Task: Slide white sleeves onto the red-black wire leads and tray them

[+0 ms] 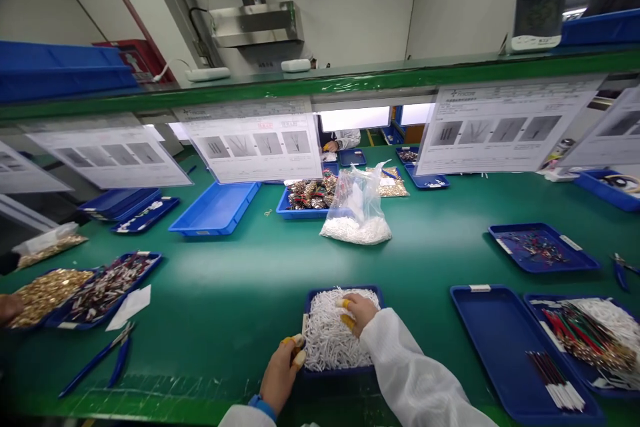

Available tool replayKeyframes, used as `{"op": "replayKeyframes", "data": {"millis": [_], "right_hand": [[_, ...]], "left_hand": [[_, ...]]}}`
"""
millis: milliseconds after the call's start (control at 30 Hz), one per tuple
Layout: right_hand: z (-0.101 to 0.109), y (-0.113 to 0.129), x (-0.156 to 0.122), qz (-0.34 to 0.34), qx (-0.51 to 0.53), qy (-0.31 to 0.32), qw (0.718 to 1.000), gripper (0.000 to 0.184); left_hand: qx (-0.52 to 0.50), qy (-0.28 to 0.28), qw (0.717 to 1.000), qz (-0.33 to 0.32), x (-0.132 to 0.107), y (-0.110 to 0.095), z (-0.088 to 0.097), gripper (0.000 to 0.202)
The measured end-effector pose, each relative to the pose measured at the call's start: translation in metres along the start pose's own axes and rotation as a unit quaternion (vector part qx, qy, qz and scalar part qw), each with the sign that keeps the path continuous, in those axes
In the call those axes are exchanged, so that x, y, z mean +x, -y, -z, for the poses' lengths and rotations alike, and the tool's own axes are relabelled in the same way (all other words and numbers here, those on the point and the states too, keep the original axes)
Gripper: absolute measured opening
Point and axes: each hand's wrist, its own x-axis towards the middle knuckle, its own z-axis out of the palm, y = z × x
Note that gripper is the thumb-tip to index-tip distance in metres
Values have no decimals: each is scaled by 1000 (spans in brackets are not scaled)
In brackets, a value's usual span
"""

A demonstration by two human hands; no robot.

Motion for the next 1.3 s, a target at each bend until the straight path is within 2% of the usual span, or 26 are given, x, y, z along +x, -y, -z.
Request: {"op": "replayKeyframes", "data": {"millis": [167,333,433,500,600,733,833,967,1133,1300], "right_hand": [[22,-35,-37,-94,-7,-75,993,21],[19,-38,-62,-125,-14,-131,983,20],[18,-37,-71,-121,-19,-156,980,20],[17,-35,-79,-112,-22,-167,979,20],[6,-19,-95,-75,-19,-163,984,20],[-22,24,-109,21,8,-119,993,18],[-41,51,-107,89,29,-78,993,20],[-47,59,-100,117,40,-62,990,23],[-32,44,-106,91,32,-95,991,22],[-18,30,-121,47,8,-124,991,28]], "left_hand": [[52,7,998,-25,17,-6,4,20],[70,0,995,-77,44,-19,10,21],[64,-28,994,-83,50,-17,14,24],[65,-53,994,-64,40,-6,15,26],[76,-60,995,-38,2,15,4,27],[99,16,992,-79,-55,22,-32,29],[132,45,987,-84,-66,14,-52,22],[164,51,981,-90,-57,1,-55,19],[171,20,981,-88,-45,-15,-35,20],[143,-29,986,-78,-2,-28,-12,26]]}}
